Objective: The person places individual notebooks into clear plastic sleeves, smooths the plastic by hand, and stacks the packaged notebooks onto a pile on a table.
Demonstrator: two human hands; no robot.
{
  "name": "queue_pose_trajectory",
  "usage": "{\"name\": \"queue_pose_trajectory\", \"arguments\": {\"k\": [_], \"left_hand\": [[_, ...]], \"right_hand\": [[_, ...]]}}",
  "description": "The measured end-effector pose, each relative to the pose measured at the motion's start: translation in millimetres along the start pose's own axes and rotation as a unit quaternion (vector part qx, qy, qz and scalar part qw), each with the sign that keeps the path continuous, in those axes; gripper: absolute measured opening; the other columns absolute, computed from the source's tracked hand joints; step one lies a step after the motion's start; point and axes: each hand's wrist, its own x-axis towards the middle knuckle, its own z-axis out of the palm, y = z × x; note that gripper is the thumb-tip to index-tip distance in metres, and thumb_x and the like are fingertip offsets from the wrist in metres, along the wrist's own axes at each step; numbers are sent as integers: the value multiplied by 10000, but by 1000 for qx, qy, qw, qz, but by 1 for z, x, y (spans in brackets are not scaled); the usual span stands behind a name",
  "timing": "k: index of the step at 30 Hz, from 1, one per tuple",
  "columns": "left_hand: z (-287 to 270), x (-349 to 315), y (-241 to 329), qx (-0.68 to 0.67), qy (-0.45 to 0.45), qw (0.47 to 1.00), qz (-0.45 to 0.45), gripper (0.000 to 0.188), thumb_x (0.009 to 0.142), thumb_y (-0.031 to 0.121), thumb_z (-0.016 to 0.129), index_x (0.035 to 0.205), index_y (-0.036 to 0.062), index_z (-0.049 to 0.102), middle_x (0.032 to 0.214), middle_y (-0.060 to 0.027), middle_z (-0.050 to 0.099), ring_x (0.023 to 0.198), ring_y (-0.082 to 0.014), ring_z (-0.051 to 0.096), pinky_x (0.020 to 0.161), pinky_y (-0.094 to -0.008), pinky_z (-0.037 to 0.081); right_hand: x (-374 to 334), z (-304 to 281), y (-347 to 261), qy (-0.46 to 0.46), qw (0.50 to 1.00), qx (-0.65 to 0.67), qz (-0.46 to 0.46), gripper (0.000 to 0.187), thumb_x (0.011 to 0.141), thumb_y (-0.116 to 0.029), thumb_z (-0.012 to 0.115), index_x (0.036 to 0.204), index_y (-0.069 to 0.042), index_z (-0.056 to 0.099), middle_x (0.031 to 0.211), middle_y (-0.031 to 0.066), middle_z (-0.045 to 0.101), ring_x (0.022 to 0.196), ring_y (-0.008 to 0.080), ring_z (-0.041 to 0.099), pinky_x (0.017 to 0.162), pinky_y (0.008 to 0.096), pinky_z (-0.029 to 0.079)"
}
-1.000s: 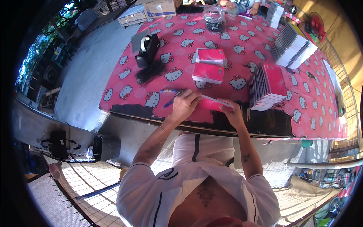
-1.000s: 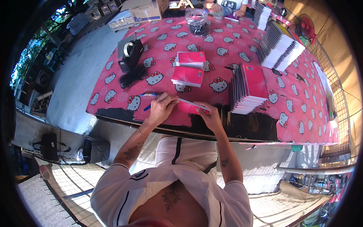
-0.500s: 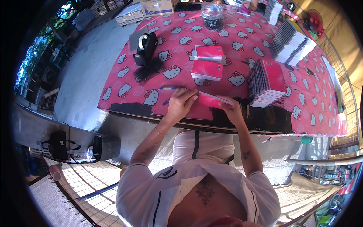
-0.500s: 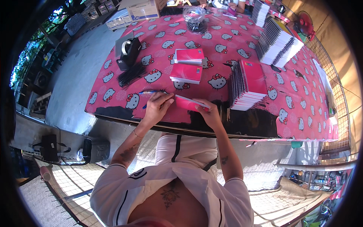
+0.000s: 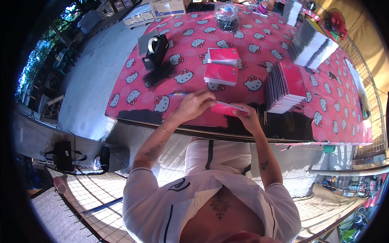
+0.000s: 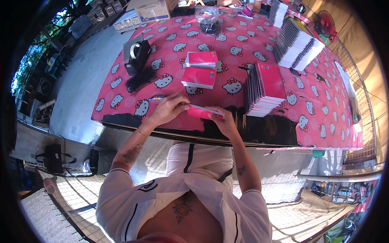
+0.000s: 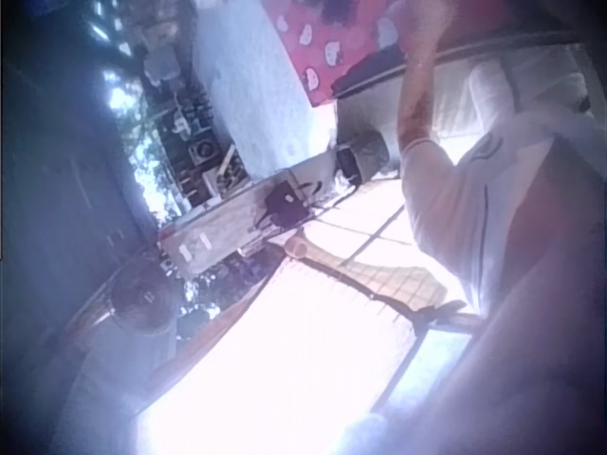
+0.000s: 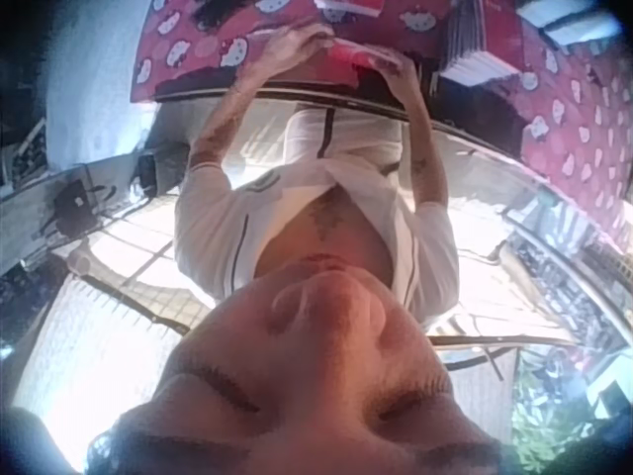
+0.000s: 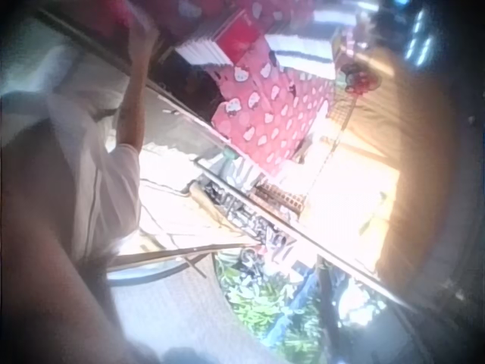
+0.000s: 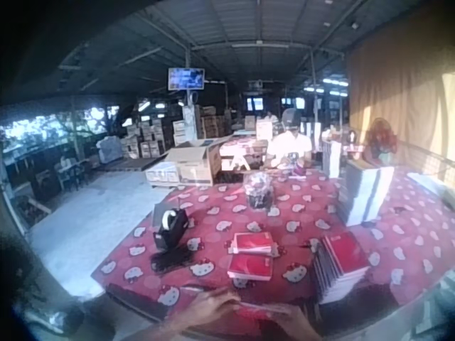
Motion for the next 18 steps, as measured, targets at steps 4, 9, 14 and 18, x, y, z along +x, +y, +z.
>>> {"name": "queue_pose_trajectory", "arguments": {"k": [4,9,14,18], "left_hand": [[-3,8,10,25,-53,998,-20,314,876,201,707,1146,63,627,1069,-123,612,847,-312,645,725,-432,500],[23,1,35,292,29,956,-9,598,912,388,616,1373,35,477,1398,-178,474,1290,-377,454,1021,-638,302],[77,-53,65,327,47,942,-59,815,934,552,481,1485,-27,328,1586,-213,257,1472,-399,230,1118,-697,114],[17,4,35,202,95,972,-78,435,991,364,535,1295,55,563,1227,-184,634,1153,-332,605,1050,-608,325]], "right_hand": [[-5,1,-1,11,1000,3,7,266,939,-33,628,1200,4,657,1100,83,704,1029,118,615,923,273,474],[-9,15,-11,55,998,12,3,276,927,-40,646,1197,14,655,1092,95,709,1013,117,624,910,276,484],[-14,22,-10,90,996,-6,17,283,916,-43,659,1190,26,653,1082,108,713,991,114,630,894,276,488],[-18,17,-13,64,998,-11,27,292,913,-51,663,1195,25,652,1075,108,713,978,117,631,887,276,489]]}}
